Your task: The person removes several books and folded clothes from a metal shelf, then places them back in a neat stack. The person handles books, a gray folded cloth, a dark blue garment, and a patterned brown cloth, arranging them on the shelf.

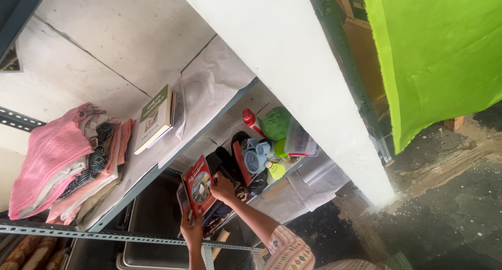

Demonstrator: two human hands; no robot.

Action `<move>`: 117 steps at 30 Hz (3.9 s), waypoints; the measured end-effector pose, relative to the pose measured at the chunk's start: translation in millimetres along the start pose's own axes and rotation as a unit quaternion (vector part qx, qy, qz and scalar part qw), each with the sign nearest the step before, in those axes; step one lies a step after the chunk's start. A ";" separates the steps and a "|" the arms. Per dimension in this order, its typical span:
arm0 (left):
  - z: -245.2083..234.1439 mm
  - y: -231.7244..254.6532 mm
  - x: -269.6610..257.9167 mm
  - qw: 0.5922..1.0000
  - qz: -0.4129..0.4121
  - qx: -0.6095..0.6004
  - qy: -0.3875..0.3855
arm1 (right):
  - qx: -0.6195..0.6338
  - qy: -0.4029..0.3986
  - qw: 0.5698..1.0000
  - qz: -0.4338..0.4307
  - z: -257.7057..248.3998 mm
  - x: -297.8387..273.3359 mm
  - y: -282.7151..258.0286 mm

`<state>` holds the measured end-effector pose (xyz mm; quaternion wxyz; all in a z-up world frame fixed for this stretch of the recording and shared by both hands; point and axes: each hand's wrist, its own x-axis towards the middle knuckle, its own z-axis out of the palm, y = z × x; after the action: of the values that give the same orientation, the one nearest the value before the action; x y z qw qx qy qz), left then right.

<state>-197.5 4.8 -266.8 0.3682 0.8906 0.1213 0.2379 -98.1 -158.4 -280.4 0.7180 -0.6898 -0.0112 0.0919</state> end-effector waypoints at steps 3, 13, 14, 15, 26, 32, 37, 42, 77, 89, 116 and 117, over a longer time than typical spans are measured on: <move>-17.6 -6.2 -8.1 0.974 -0.056 -0.218 -0.006 | 0.043 -0.071 0.996 0.020 -1.2 -12.0 -2.9; -71.4 -22.6 -32.8 0.949 -0.010 -0.300 -0.097 | -0.100 -0.386 0.916 -0.056 -12.8 -46.6 -17.5; -73.9 -20.6 -29.3 0.953 0.010 -0.288 -0.094 | -0.099 -0.386 0.914 -0.073 -14.9 -50.3 -23.8; -80.1 -18.3 -27.5 0.956 0.029 -0.277 -0.087 | -0.098 -0.389 0.912 -0.090 -14.7 -59.3 -29.2; -154.4 62.8 32.2 0.912 0.276 -0.304 0.010 | 0.036 -0.211 0.929 -0.301 -61.1 -121.5 -178.8; -169.3 165.2 125.2 0.952 0.194 -0.235 -0.004 | -0.059 -0.039 0.920 -0.387 -77.1 -80.1 -268.4; -150.1 232.7 211.0 0.945 0.158 -0.272 -0.090 | -0.066 0.057 0.934 -0.346 -73.8 -2.9 -320.0; -105.3 234.5 269.0 0.936 0.150 -0.277 -0.156 | -0.066 0.121 0.941 -0.308 -78.8 57.0 -320.6; -70.5 219.5 271.7 0.963 0.239 -0.084 -0.093 | -0.338 0.170 0.861 -0.341 -83.7 72.5 -286.6; -158.8 223.1 170.1 0.917 0.377 -0.104 0.080 | -0.019 0.133 0.694 -0.707 -49.0 23.3 -302.9; 26.1 63.2 0.5 0.992 0.036 0.053 0.104 | -0.171 0.087 0.968 -0.160 -16.1 -21.9 -31.7; 27.0 65.4 0.1 0.994 0.015 0.037 0.102 | -0.177 0.080 0.969 -0.149 -16.3 -20.4 -30.9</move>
<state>-180.9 -57.0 -236.7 0.3166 0.8764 0.1534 0.3288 -112.2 -178.4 -248.3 0.5884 -0.8018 -0.0728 -0.0754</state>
